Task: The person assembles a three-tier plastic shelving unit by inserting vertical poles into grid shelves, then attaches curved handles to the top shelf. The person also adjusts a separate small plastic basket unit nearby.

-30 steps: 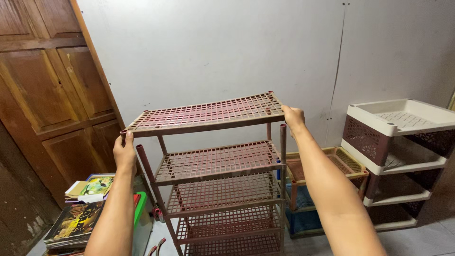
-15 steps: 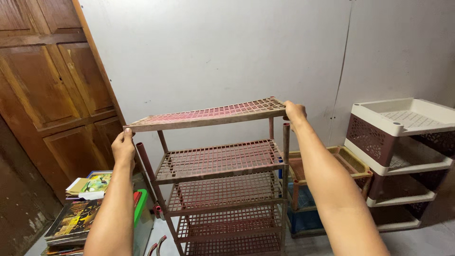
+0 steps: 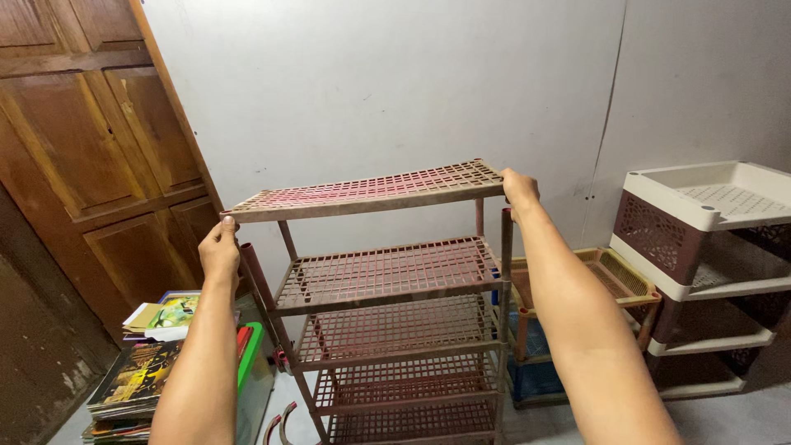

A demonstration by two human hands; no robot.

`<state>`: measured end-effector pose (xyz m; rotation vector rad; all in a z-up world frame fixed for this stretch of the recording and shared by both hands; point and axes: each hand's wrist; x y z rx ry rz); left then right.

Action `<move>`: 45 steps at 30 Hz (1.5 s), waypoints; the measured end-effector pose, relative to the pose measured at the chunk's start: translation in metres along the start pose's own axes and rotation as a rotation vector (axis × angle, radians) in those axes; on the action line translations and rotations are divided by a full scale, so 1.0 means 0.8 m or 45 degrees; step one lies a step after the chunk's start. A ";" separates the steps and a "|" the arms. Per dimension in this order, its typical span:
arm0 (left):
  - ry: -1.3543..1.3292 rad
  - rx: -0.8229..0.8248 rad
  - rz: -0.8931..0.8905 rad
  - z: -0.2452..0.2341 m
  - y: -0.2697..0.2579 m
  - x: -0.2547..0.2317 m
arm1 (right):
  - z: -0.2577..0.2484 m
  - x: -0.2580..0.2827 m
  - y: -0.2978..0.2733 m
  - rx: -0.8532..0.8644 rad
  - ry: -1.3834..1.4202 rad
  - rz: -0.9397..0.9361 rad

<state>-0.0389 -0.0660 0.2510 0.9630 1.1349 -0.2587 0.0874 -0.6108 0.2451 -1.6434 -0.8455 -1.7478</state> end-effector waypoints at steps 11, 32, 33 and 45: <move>0.023 0.008 -0.015 0.006 0.003 0.016 | 0.005 -0.015 0.013 -0.017 0.008 0.027; 0.277 -0.493 0.149 0.141 -0.111 0.066 | 0.031 -0.025 0.041 -0.005 0.359 0.097; 0.268 -0.424 0.062 0.157 -0.125 0.071 | 0.032 -0.026 0.043 -0.003 0.357 0.097; -1.039 0.314 -0.596 0.293 -0.150 0.052 | 0.008 -0.046 0.046 0.260 0.473 0.043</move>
Point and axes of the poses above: each hand's wrist, its own y-axis towards the middle knuckle, its own z-axis out of the palm, x = y × z, and after that the axes turned 3 degrees about -x, right-handed
